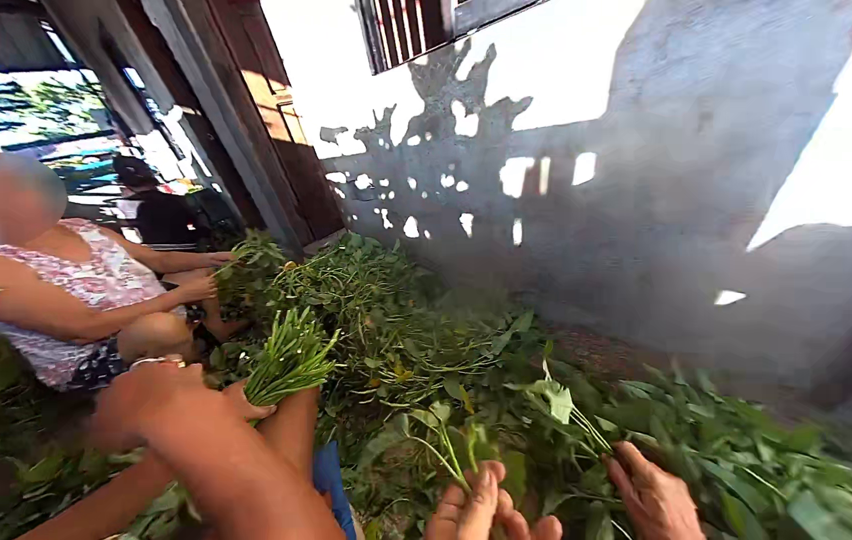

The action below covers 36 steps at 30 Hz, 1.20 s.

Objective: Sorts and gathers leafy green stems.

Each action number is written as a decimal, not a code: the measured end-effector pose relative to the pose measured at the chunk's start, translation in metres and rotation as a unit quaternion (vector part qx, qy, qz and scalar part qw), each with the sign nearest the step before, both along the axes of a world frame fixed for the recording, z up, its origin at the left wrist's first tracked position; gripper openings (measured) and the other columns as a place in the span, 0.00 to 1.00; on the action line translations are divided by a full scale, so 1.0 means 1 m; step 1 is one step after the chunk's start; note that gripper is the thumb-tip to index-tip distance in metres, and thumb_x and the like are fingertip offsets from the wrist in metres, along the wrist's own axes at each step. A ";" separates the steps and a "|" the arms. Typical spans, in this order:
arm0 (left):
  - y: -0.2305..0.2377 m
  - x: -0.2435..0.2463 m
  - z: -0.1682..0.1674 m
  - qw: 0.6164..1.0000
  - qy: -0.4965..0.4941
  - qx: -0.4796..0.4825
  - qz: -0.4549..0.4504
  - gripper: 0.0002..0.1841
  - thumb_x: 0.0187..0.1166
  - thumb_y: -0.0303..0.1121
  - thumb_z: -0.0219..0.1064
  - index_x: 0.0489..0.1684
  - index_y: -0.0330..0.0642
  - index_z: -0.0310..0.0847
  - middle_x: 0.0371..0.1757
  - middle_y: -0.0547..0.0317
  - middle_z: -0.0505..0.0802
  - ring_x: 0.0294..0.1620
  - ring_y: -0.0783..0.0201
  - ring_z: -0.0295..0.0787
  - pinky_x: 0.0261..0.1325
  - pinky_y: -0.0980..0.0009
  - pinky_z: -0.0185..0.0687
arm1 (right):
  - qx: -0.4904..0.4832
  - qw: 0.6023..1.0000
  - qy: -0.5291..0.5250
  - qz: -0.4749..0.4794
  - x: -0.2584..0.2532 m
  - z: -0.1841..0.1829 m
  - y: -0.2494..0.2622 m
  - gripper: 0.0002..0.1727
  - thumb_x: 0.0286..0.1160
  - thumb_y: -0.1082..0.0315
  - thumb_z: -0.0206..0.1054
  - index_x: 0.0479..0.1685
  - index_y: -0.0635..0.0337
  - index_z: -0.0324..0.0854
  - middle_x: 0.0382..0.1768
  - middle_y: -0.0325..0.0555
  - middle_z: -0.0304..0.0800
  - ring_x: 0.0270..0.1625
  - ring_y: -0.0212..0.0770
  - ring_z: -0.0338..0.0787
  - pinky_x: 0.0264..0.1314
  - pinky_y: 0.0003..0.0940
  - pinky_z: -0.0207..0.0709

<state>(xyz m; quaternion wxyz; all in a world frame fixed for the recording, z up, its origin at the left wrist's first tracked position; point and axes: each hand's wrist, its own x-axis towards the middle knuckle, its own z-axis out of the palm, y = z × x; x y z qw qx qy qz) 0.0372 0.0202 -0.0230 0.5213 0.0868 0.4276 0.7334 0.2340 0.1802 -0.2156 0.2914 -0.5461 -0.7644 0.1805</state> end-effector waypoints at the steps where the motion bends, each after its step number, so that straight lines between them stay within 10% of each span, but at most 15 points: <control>1: 0.000 0.003 -0.001 1.000 0.016 0.002 -0.003 0.10 0.94 0.30 0.49 0.53 0.35 0.75 0.26 0.59 0.82 0.25 0.61 0.86 0.46 0.52 0.94 | -0.068 0.993 0.095 -0.029 0.006 0.006 -0.010 0.20 0.87 0.54 0.57 0.56 0.63 0.84 0.33 0.54 0.91 0.38 0.54 0.93 0.47 0.60 0.84; 5: 0.006 0.014 0.006 0.998 0.040 -0.033 -0.027 0.10 0.93 0.30 0.51 0.54 0.34 0.76 0.30 0.57 0.85 0.27 0.60 0.89 0.44 0.55 0.95 | -0.198 0.890 0.407 -0.059 0.022 0.044 -0.068 0.17 0.86 0.59 0.60 0.59 0.63 0.81 0.40 0.45 0.91 0.43 0.39 0.91 0.50 0.40 0.86; 11: 0.009 0.040 0.004 0.989 0.088 -0.047 -0.111 0.11 0.92 0.29 0.55 0.55 0.29 0.80 0.33 0.47 0.90 0.31 0.53 0.93 0.42 0.54 0.95 | -0.345 0.724 0.597 -0.035 0.040 0.055 -0.136 0.27 0.82 0.70 0.62 0.80 0.60 0.66 0.56 0.61 0.89 0.55 0.61 0.93 0.54 0.62 0.90; 17: 0.008 0.070 -0.009 0.970 0.141 -0.057 -0.191 0.10 0.89 0.26 0.59 0.55 0.29 0.82 0.39 0.44 0.93 0.38 0.50 0.94 0.42 0.55 0.94 | -0.240 0.852 0.464 0.025 0.053 0.070 -0.151 0.36 0.84 0.69 0.61 0.92 0.59 0.54 0.56 0.56 0.91 0.48 0.51 0.96 0.53 0.51 0.93; 21: 0.008 0.090 -0.013 0.966 0.127 -0.047 -0.220 0.09 0.87 0.25 0.61 0.54 0.29 0.85 0.43 0.43 0.93 0.43 0.49 0.94 0.44 0.53 0.94 | -0.072 0.913 0.400 0.041 0.040 0.084 -0.165 0.26 0.81 0.72 0.66 0.78 0.69 0.74 0.54 0.51 0.94 0.50 0.42 0.95 0.57 0.42 0.91; 36: 0.014 0.084 -0.023 0.945 0.248 -0.032 -0.213 0.09 0.84 0.26 0.67 0.52 0.30 0.90 0.42 0.45 0.95 0.40 0.55 0.94 0.38 0.63 0.91 | 0.036 0.941 0.333 -0.050 0.006 0.085 -0.188 0.14 0.78 0.67 0.72 0.55 0.68 0.86 0.43 0.48 0.95 0.42 0.37 0.95 0.49 0.36 0.92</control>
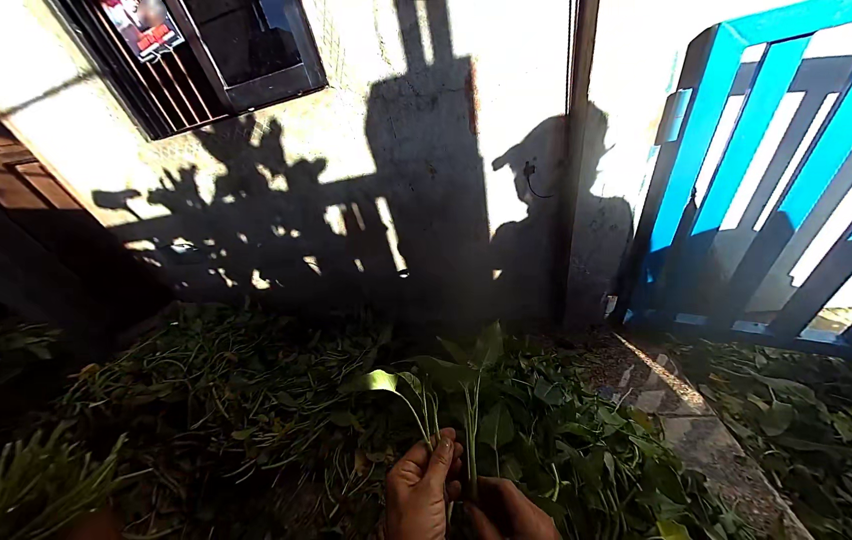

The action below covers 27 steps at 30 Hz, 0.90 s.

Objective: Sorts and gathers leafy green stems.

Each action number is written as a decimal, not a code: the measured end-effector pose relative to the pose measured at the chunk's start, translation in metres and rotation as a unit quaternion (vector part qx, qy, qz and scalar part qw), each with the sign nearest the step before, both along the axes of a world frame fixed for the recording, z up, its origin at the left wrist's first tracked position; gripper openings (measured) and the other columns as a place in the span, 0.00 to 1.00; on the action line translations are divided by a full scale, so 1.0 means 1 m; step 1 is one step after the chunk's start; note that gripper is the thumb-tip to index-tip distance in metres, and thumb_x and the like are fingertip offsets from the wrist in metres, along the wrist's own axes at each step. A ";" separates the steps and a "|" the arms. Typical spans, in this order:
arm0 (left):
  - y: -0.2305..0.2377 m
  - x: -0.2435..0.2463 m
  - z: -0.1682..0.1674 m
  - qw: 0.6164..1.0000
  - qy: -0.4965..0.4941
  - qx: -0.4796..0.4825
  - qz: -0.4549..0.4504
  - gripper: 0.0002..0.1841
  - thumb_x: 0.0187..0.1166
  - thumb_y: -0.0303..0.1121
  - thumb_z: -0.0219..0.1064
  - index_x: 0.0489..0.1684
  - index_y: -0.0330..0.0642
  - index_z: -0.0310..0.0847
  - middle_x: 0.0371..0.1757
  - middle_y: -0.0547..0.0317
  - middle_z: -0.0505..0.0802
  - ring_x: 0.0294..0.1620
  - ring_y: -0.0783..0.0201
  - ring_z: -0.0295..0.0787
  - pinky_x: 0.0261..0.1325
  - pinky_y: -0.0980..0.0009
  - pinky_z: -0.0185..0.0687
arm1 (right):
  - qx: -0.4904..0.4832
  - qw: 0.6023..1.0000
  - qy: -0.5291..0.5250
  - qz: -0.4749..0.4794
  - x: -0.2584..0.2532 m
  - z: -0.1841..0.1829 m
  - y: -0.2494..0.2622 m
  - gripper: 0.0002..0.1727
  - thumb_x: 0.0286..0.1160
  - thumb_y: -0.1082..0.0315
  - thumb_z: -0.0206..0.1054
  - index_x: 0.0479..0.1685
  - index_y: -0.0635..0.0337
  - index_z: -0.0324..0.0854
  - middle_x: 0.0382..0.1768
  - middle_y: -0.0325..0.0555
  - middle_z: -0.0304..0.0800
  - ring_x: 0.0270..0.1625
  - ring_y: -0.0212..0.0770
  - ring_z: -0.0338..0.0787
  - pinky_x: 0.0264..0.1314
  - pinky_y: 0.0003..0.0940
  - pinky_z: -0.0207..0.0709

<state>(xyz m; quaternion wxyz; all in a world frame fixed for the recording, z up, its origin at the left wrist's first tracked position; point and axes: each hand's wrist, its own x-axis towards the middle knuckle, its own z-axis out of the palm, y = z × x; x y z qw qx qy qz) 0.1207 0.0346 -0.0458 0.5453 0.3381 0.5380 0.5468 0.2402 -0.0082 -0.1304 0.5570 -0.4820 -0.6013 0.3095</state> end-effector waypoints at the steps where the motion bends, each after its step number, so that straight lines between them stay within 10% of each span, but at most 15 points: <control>1: 0.001 0.000 0.002 1.000 -0.007 -0.008 0.004 0.10 0.85 0.27 0.66 0.53 0.31 0.90 0.44 0.45 0.96 0.42 0.54 0.94 0.37 0.62 0.91 | 0.001 1.000 -0.007 0.006 -0.001 0.001 -0.003 0.14 0.78 0.67 0.72 0.56 0.67 0.86 0.44 0.48 0.95 0.42 0.37 0.95 0.49 0.36 0.92; 27: 0.000 -0.024 0.009 0.992 -0.067 -0.060 -0.086 0.13 0.89 0.30 0.60 0.59 0.28 0.83 0.49 0.36 0.94 0.41 0.46 0.95 0.42 0.54 0.94 | 0.066 0.994 -0.089 0.015 -0.012 -0.005 -0.021 0.15 0.80 0.65 0.70 0.60 0.63 0.88 0.41 0.52 0.92 0.42 0.43 0.93 0.47 0.39 0.90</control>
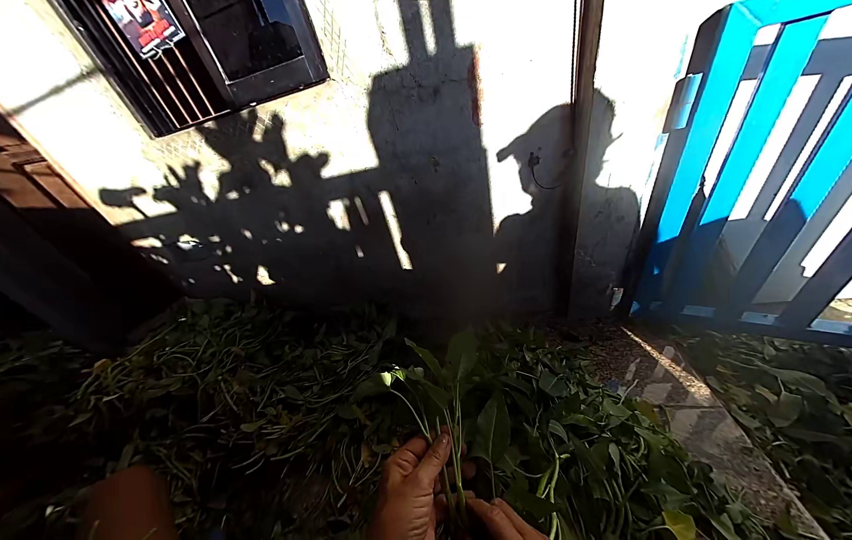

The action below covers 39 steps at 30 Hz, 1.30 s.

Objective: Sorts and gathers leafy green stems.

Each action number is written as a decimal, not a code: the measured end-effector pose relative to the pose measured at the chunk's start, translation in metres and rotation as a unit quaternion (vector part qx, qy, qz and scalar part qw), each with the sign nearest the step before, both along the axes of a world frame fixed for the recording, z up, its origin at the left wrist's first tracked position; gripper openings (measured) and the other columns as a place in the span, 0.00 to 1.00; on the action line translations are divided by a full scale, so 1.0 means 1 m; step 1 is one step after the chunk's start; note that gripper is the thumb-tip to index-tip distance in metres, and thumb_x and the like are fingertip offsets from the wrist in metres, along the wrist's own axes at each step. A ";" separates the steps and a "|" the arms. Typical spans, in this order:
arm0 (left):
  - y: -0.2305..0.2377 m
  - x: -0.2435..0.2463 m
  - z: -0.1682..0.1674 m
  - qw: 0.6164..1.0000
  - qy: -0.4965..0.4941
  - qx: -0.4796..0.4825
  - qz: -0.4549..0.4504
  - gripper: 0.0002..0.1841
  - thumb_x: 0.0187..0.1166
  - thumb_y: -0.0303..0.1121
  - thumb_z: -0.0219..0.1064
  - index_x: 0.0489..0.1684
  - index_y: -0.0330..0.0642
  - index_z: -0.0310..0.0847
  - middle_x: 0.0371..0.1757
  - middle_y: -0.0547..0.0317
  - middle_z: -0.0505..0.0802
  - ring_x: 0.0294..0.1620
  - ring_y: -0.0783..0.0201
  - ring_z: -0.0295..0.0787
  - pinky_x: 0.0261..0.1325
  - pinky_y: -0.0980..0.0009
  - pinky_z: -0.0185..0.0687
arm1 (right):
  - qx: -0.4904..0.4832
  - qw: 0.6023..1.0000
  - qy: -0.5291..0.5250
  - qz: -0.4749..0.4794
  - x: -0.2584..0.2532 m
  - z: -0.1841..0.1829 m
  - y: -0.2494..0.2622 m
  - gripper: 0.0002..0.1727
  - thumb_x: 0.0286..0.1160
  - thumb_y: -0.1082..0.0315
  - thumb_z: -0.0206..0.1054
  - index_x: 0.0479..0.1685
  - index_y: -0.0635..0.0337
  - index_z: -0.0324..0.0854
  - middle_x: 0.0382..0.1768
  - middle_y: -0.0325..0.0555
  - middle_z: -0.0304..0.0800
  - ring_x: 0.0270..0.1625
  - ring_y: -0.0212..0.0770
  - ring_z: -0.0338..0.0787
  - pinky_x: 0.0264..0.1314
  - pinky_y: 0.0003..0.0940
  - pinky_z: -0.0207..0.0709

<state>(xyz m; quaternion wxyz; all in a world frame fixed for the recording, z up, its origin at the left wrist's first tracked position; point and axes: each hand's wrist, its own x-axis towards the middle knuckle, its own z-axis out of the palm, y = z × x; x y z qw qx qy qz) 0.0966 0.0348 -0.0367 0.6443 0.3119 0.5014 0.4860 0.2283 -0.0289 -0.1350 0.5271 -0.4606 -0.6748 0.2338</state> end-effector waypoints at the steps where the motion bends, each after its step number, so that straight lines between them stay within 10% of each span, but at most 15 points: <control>1: 0.000 -0.001 0.000 1.000 -0.001 0.006 -0.011 0.14 0.90 0.29 0.60 0.61 0.27 0.82 0.50 0.35 0.94 0.42 0.45 0.96 0.44 0.53 0.94 | 0.000 1.000 0.006 0.003 0.000 0.001 0.000 0.15 0.80 0.65 0.71 0.61 0.63 0.88 0.42 0.52 0.92 0.42 0.43 0.93 0.47 0.39 0.90; 13: -0.004 -0.005 -0.006 0.982 -0.096 0.139 -0.082 0.11 0.87 0.19 0.55 0.58 0.28 0.81 0.46 0.39 0.95 0.47 0.49 0.96 0.56 0.53 0.92 | 0.082 0.975 -0.001 -0.205 0.028 0.054 0.008 0.28 0.71 0.53 0.79 0.53 0.72 0.82 0.55 0.66 0.84 0.43 0.46 0.90 0.38 0.36 0.86; 19: -0.006 -0.008 -0.009 0.971 -0.095 0.185 -0.121 0.11 0.85 0.18 0.56 0.55 0.31 0.84 0.48 0.43 0.95 0.48 0.52 0.95 0.58 0.53 0.92 | 0.149 0.959 0.178 -0.160 0.044 0.123 0.045 0.47 0.59 0.63 0.86 0.80 0.73 0.66 0.71 0.63 0.74 0.47 0.36 0.87 0.34 0.26 0.84; 23: -0.006 -0.007 -0.009 0.974 -0.094 0.170 -0.117 0.11 0.87 0.19 0.55 0.57 0.29 0.82 0.46 0.40 0.95 0.47 0.49 0.96 0.57 0.51 0.92 | 0.210 0.960 0.164 -0.084 0.053 0.132 0.055 0.08 0.73 0.72 0.74 0.47 0.61 0.94 0.59 0.54 0.90 0.52 0.37 0.93 0.45 0.26 0.92; 28: -0.007 -0.004 -0.003 0.978 -0.102 0.152 -0.099 0.11 0.87 0.20 0.56 0.56 0.30 0.84 0.44 0.43 0.95 0.43 0.52 0.96 0.53 0.52 0.93 | 0.120 0.972 0.182 0.082 0.056 0.114 0.026 0.09 0.85 0.74 0.56 0.55 0.65 0.78 0.48 0.52 0.92 0.43 0.39 0.93 0.42 0.35 0.89; 33: -0.007 -0.001 -0.001 0.978 -0.089 0.162 -0.100 0.11 0.86 0.18 0.57 0.56 0.29 0.84 0.45 0.44 0.95 0.43 0.55 0.96 0.52 0.57 0.94 | 0.142 0.983 -0.081 -0.083 0.059 0.108 0.036 0.14 0.75 0.60 0.74 0.50 0.61 0.90 0.35 0.46 0.90 0.37 0.38 0.88 0.38 0.32 0.85; 39: -0.007 -0.004 -0.006 0.970 -0.067 0.200 -0.123 0.10 0.85 0.18 0.59 0.55 0.29 0.85 0.45 0.43 0.95 0.45 0.54 0.95 0.56 0.55 0.92 | 0.172 0.930 -0.284 -0.158 0.064 0.112 0.040 0.08 0.76 0.61 0.69 0.40 0.52 0.92 0.26 0.41 0.86 0.30 0.42 0.87 0.25 0.36 0.78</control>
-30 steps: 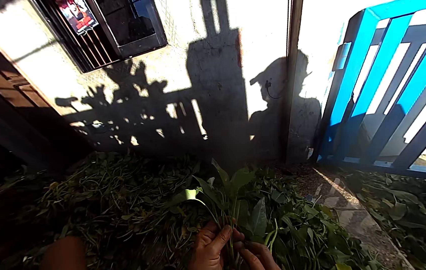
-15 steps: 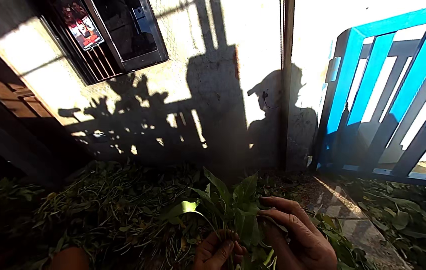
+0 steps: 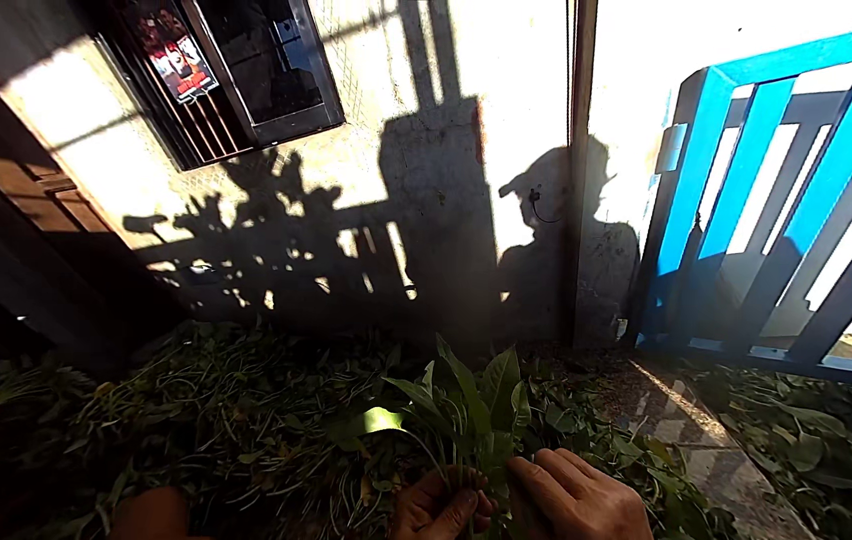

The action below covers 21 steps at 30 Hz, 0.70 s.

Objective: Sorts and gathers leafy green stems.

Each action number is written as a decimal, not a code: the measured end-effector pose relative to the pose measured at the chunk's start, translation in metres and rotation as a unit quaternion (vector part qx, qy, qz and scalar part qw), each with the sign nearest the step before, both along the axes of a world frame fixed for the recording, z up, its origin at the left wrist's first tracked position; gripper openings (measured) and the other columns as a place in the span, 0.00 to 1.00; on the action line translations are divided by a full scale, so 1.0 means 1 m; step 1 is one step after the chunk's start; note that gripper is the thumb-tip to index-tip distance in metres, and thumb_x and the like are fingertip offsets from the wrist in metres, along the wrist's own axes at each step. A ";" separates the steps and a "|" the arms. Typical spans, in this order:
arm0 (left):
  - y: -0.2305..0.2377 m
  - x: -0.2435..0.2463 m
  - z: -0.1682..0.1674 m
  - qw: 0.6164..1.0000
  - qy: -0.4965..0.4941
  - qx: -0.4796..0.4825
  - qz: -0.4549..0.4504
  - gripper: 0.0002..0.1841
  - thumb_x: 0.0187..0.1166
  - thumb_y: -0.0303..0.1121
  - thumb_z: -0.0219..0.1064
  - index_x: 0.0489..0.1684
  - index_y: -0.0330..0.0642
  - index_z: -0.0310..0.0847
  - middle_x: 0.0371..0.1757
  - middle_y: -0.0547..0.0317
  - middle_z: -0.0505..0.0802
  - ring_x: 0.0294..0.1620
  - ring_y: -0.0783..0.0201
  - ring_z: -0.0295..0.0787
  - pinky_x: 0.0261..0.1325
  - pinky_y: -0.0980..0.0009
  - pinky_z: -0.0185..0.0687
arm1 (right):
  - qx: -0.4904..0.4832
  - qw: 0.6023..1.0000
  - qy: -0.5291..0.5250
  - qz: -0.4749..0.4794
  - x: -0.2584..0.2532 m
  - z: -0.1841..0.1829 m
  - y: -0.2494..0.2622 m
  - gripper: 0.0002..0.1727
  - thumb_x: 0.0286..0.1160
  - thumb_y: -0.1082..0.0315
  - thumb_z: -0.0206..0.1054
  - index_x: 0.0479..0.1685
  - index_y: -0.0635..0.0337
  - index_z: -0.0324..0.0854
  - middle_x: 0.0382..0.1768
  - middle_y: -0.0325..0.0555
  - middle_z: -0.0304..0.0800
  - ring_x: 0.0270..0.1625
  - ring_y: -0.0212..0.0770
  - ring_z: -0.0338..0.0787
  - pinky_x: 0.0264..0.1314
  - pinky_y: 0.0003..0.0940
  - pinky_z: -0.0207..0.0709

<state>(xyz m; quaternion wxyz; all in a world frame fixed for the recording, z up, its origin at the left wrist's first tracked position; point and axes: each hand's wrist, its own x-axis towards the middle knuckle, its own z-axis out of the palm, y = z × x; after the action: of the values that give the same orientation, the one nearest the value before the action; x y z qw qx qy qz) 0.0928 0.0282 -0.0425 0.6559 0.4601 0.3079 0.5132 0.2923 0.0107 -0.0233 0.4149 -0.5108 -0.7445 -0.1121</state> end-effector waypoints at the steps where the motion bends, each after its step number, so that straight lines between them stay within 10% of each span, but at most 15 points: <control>1: 0.000 0.000 0.000 1.000 -0.001 0.004 -0.001 0.10 0.84 0.18 0.59 0.55 0.29 0.85 0.45 0.44 0.95 0.45 0.54 0.95 0.56 0.55 0.92 | -0.002 1.000 -0.017 -0.011 -0.001 0.001 0.000 0.09 0.76 0.60 0.68 0.39 0.52 0.91 0.26 0.41 0.86 0.30 0.42 0.88 0.24 0.37 0.77; 6: 0.000 -0.001 -0.002 1.000 0.000 0.017 -0.018 0.10 0.83 0.18 0.60 0.55 0.31 0.86 0.46 0.45 0.95 0.46 0.55 0.95 0.57 0.56 0.92 | -0.045 0.991 0.115 0.044 -0.004 -0.008 0.006 0.06 0.72 0.64 0.69 0.35 0.56 0.89 0.28 0.41 0.86 0.28 0.37 0.86 0.25 0.34 0.78; 11: 0.001 -0.004 -0.009 0.995 -0.031 0.067 -0.059 0.10 0.84 0.20 0.62 0.52 0.36 0.89 0.50 0.45 0.96 0.52 0.52 0.95 0.64 0.52 0.89 | -0.076 0.867 0.455 0.187 0.002 0.003 -0.002 0.07 0.74 0.78 0.61 0.41 0.65 0.86 0.33 0.39 0.87 0.30 0.25 0.83 0.30 0.22 0.77; 17: -0.001 -0.006 -0.008 0.990 -0.073 0.091 -0.085 0.10 0.84 0.22 0.63 0.55 0.39 0.90 0.50 0.46 0.97 0.53 0.52 0.95 0.67 0.50 0.87 | -0.058 0.861 0.450 0.229 0.013 0.003 -0.010 0.08 0.80 0.73 0.55 0.40 0.61 0.81 0.47 0.42 0.85 0.53 0.32 0.84 0.51 0.28 0.79; 21: 0.001 -0.006 -0.007 0.992 -0.082 0.059 -0.073 0.11 0.86 0.22 0.60 0.56 0.36 0.88 0.50 0.42 0.95 0.52 0.48 0.95 0.63 0.48 0.89 | -0.165 0.887 0.410 0.134 0.003 -0.012 -0.019 0.11 0.89 0.68 0.53 0.53 0.67 0.75 0.25 0.41 0.77 0.25 0.32 0.78 0.27 0.32 0.74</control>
<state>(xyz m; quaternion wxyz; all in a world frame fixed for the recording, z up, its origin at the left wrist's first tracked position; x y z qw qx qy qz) 0.0867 0.0290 -0.0495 0.6863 0.4753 0.1877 0.5176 0.2956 -0.0087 -0.0354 0.6045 -0.4677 -0.5768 0.2883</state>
